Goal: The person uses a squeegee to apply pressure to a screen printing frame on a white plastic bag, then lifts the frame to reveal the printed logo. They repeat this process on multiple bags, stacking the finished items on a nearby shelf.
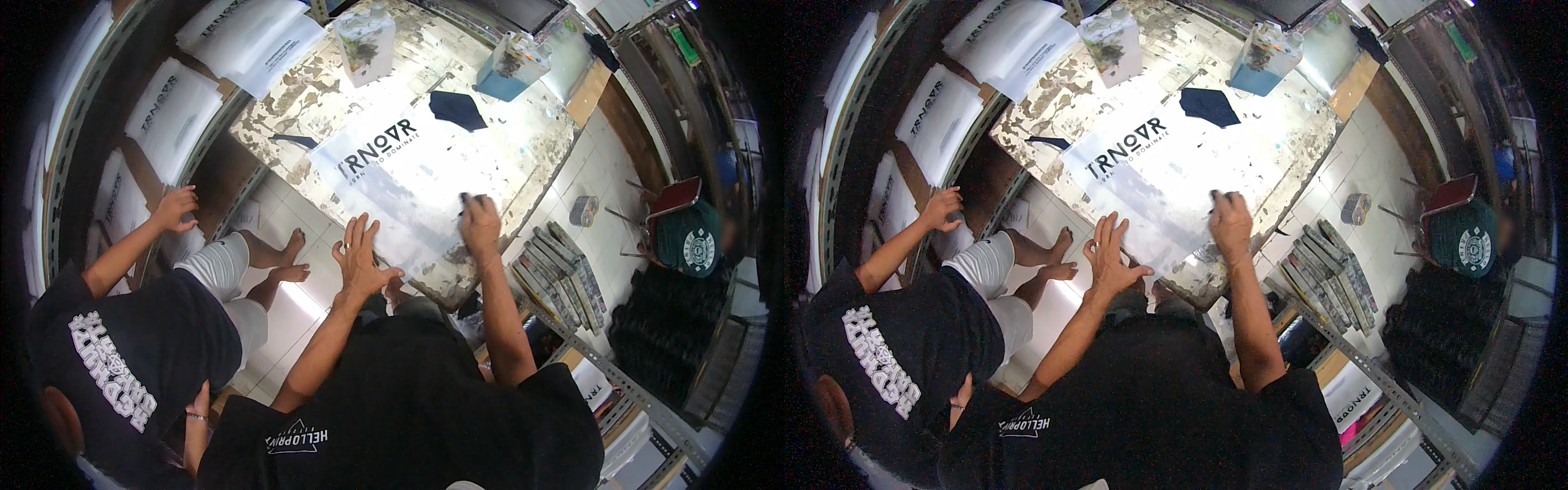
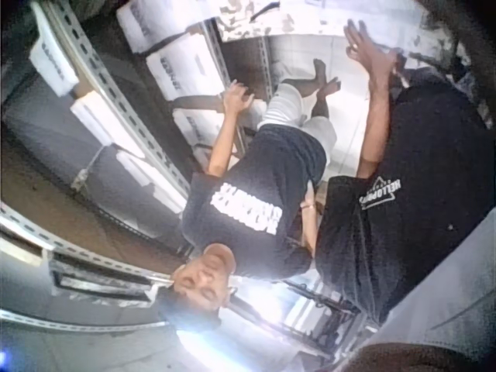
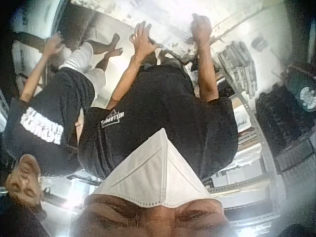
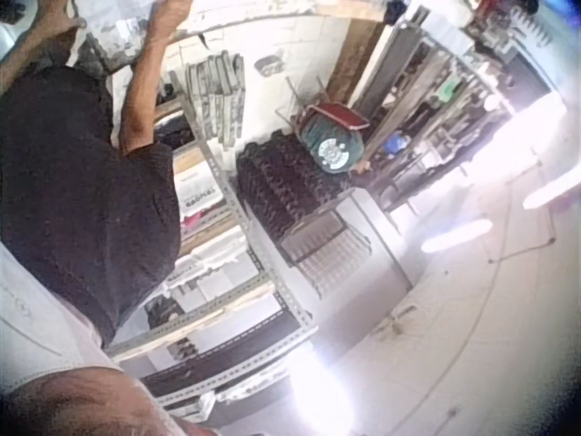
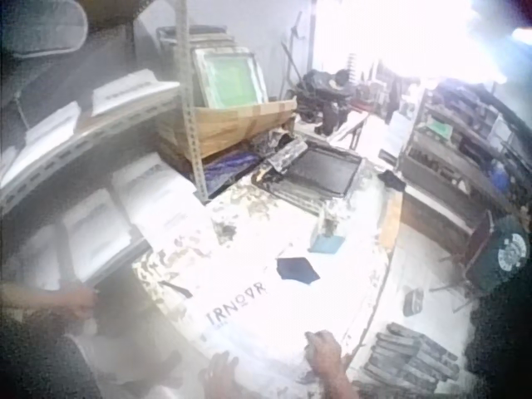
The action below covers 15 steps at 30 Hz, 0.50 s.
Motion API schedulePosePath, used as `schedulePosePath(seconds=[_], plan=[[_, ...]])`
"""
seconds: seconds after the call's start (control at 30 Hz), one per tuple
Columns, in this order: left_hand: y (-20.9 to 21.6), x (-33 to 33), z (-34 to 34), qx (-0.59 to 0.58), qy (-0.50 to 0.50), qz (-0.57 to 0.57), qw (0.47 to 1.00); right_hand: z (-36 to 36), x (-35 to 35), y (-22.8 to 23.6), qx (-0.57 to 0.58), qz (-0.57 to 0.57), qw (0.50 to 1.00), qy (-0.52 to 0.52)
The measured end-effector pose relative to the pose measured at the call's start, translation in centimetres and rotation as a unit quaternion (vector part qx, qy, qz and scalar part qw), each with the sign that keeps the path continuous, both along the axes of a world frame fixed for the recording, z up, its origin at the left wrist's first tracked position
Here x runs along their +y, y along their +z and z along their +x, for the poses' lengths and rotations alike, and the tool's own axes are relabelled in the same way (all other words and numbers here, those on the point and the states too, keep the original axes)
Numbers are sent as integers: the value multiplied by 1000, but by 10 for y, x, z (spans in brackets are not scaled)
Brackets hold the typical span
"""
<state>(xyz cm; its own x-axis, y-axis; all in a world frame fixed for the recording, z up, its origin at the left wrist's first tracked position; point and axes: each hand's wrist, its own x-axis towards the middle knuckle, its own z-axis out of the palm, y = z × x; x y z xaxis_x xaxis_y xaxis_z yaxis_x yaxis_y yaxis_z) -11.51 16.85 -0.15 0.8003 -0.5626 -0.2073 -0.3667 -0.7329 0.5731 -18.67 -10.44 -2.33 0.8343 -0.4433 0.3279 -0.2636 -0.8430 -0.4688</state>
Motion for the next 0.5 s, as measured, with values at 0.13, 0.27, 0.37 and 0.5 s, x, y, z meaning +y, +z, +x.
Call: schedulePosePath(seconds=[0.13, 0.27, 0.37, 0.5], plan=[[-3, 4, -1, -12, -5, -14, 1000, -6, -32, -2, 38, -35, 990, -129], [-6, 2, -1, -16, -5, -13, 1000, 1, 63, -1, 70, 24, 994, 76], [-14, 3, -1, -35, 1, -15, 999, 5, 120, 18, 54, 52, 951, 300], [-8, 2, -3, -28, -3, -25, 999, 14, 86, -19, 4, -1, 983, 186]])
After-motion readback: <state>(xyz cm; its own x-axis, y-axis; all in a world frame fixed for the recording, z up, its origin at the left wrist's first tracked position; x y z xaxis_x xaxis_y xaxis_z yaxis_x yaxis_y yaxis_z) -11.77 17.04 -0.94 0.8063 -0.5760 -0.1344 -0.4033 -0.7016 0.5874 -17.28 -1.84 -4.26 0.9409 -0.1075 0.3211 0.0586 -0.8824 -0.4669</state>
